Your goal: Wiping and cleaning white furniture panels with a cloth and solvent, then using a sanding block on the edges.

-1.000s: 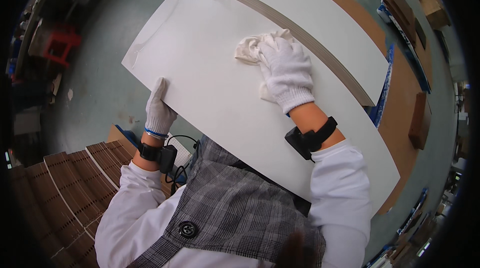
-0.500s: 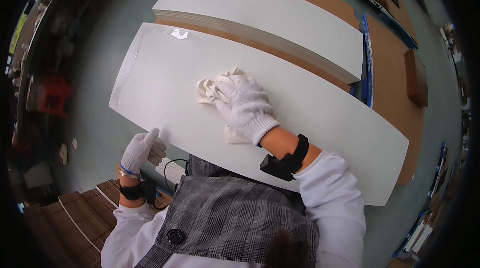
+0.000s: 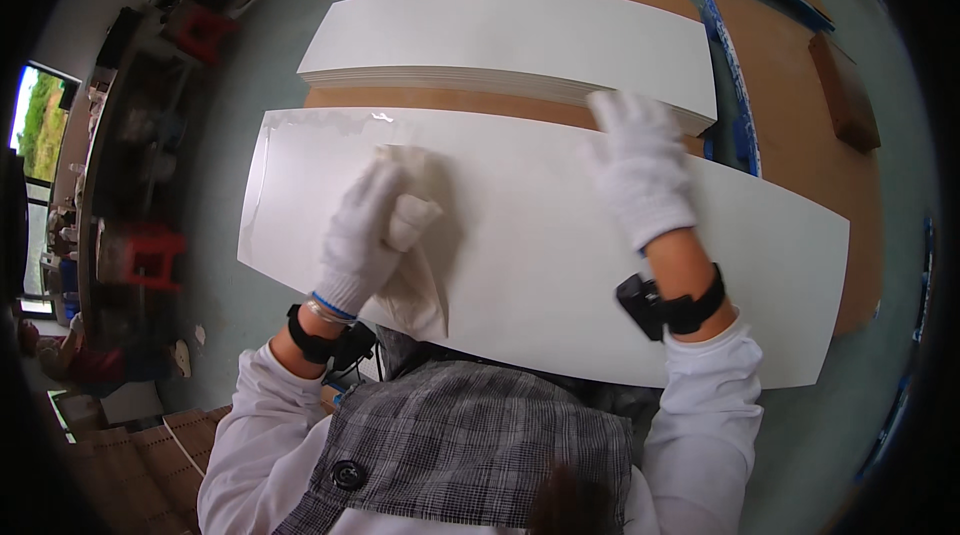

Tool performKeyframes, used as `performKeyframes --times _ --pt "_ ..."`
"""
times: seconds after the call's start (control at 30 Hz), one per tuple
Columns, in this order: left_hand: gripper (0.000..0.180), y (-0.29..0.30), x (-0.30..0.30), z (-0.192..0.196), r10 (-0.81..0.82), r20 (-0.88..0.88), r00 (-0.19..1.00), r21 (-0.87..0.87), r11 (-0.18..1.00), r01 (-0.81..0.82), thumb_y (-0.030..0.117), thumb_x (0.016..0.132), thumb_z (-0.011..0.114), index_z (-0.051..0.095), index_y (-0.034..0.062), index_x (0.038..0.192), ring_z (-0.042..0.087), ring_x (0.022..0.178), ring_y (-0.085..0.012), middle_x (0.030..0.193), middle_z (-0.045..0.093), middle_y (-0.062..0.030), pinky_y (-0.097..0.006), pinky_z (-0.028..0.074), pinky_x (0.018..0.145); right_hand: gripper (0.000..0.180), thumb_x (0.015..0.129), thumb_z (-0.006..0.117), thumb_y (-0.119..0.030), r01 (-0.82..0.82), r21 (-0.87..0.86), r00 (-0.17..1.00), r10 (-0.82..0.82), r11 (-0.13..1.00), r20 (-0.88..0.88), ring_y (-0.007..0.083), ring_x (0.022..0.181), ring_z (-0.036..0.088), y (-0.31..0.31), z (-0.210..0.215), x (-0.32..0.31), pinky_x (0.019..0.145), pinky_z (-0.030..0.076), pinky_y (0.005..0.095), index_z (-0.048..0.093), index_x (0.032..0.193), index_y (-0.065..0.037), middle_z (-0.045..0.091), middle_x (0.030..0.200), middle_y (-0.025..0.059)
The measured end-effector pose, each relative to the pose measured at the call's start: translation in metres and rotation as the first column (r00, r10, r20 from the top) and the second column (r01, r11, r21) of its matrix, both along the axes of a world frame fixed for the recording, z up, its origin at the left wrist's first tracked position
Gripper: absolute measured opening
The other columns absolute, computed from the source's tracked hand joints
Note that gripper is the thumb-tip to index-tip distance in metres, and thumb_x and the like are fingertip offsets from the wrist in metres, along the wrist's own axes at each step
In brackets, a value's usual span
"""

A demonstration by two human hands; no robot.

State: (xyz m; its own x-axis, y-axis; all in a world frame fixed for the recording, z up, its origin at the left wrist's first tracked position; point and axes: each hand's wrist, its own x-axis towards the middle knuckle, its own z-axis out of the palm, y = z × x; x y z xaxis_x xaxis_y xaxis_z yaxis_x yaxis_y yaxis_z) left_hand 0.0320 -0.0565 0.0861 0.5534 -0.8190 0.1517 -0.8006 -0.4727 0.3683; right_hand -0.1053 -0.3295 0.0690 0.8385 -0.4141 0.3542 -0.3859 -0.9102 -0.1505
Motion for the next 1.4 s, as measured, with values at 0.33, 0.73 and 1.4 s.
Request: performKeyframes --times 0.33,0.73,1.4 --pt "0.044 -0.020 0.092 -0.030 0.115 0.323 0.939 0.074 0.986 -0.146 0.014 0.086 0.054 0.050 0.0083 0.129 0.043 0.128 -0.0329 0.135 0.048 -0.0160 -0.040 0.034 0.108 0.043 0.093 0.039 -0.039 0.253 0.357 0.948 -0.158 0.899 -0.276 0.0350 0.100 0.059 -0.087 -0.046 -0.040 0.088 0.045 0.0429 0.064 0.105 -0.006 0.065 0.106 0.0165" --pt "0.047 -0.050 0.080 -0.023 -0.015 0.155 0.988 0.186 0.983 -0.015 0.006 0.074 0.057 0.052 0.0113 0.121 0.038 0.131 -0.0348 0.130 0.049 -0.0147 -0.044 0.022 0.115 0.036 0.093 0.042 -0.031 0.147 0.329 0.982 -0.099 0.933 -0.158 0.0353 0.087 0.062 -0.089 -0.048 -0.041 0.078 0.046 0.0450 0.066 0.093 -0.005 0.067 0.089 0.0165" --pt "0.043 0.100 0.218 -0.065 0.675 0.333 0.658 0.157 0.649 -0.745 0.030 0.095 0.039 0.047 0.0066 0.130 0.038 0.131 -0.0327 0.137 0.046 -0.0179 -0.041 0.027 0.111 0.033 0.093 0.044 -0.027 0.152 0.391 0.984 -0.100 0.908 -0.150 0.0360 0.091 0.061 -0.083 -0.044 -0.031 0.080 0.046 0.0435 0.066 0.094 -0.003 0.066 0.093 0.0178"
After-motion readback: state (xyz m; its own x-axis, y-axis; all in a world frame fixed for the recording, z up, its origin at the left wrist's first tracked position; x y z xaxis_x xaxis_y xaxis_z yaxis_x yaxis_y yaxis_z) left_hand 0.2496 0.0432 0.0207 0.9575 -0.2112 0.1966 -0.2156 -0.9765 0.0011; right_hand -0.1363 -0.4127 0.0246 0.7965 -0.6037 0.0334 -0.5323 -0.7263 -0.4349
